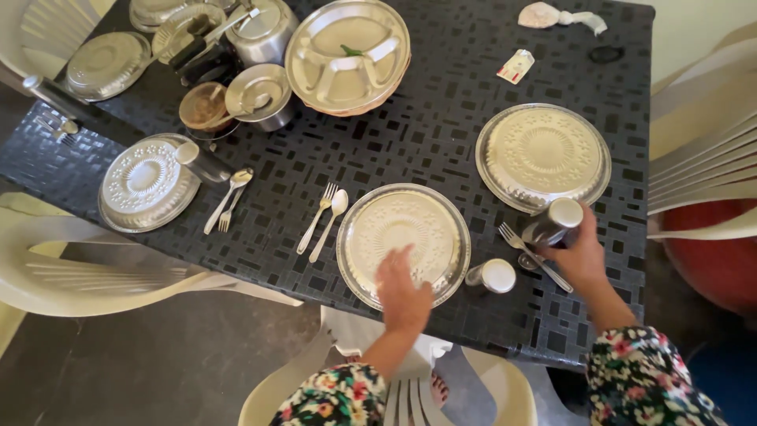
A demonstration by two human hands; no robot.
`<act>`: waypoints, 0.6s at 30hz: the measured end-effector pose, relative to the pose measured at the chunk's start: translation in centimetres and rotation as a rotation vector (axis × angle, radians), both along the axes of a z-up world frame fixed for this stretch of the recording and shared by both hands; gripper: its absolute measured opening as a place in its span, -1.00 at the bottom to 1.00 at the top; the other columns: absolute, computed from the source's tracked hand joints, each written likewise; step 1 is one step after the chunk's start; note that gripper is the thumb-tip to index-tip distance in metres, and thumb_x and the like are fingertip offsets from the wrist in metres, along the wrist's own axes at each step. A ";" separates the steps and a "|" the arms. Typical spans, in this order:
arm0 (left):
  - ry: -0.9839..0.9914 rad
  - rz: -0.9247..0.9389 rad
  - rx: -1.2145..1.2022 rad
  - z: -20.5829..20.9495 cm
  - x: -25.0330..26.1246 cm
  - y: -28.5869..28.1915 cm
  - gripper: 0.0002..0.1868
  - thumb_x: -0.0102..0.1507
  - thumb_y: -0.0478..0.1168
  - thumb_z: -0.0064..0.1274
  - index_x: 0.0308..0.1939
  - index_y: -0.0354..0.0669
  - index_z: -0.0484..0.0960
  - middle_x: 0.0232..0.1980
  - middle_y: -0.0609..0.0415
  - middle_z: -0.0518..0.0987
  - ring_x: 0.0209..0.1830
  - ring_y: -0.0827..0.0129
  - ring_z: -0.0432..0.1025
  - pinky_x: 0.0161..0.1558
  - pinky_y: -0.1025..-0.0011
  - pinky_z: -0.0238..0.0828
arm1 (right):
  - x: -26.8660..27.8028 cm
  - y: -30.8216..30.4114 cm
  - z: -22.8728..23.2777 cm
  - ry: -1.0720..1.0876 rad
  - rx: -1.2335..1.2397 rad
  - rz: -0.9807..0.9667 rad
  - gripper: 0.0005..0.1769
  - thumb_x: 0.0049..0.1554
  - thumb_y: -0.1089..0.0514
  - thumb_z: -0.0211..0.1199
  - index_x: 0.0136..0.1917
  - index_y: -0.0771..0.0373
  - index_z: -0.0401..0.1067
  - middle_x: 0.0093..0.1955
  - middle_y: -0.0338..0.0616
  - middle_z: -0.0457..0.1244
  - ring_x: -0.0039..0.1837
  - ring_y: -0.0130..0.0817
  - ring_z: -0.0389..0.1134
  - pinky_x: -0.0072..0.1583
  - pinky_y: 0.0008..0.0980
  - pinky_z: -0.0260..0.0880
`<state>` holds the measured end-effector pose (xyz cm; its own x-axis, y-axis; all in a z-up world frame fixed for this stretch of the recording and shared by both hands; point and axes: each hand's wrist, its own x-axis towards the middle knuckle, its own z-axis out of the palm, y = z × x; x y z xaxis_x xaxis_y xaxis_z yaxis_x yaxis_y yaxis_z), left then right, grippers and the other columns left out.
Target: Arranging plates, cutlery, and food containers on a dining table.
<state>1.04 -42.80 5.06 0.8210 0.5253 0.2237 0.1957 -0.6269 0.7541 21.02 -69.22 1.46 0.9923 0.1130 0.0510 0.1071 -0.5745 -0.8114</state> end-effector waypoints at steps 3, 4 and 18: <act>0.099 0.132 0.018 0.6 -1.0 3.2 -0.17 -0.03 -0.32 0.21 0.37 0.01 0.41 0.40 -0.27 0.30 0.46 -0.18 0.13 0.41 -0.08 0.05 | -1.2 -1.1 1.3 -0.065 -0.003 -0.097 0.14 -0.18 0.28 0.54 0.59 0.20 0.07 0.34 0.11 0.29 0.32 -0.10 0.34 0.28 -0.17 0.34; 0.194 0.217 -0.022 0.4 -1.5 4.3 -0.16 -0.03 -0.29 0.23 0.37 0.07 0.41 0.42 -0.24 0.27 0.46 -0.18 0.09 0.38 -0.05 0.06 | -2.1 -1.3 2.6 -0.145 -0.023 -0.226 0.00 -0.08 0.34 0.45 0.57 0.22 0.11 0.29 0.09 0.30 0.22 -0.10 0.35 0.23 -0.16 0.36; 0.025 0.104 -0.186 -5.9 -2.7 17.1 -0.19 0.01 -0.29 0.24 0.38 -0.15 0.41 0.35 -0.17 0.43 0.42 -0.05 0.21 0.44 0.17 0.09 | -14.0 19.2 9.6 -0.371 0.043 0.112 -0.74 0.10 0.36 0.34 0.07 0.25 0.45 -0.04 -0.09 0.27 -0.04 -0.30 0.33 0.00 -0.33 0.39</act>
<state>-1.68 -25.67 -0.82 0.7643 0.6379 0.0950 0.2725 -0.4529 0.8489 7.05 -50.02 11.01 0.8870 0.2099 0.4114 0.4584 -0.5089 -0.7286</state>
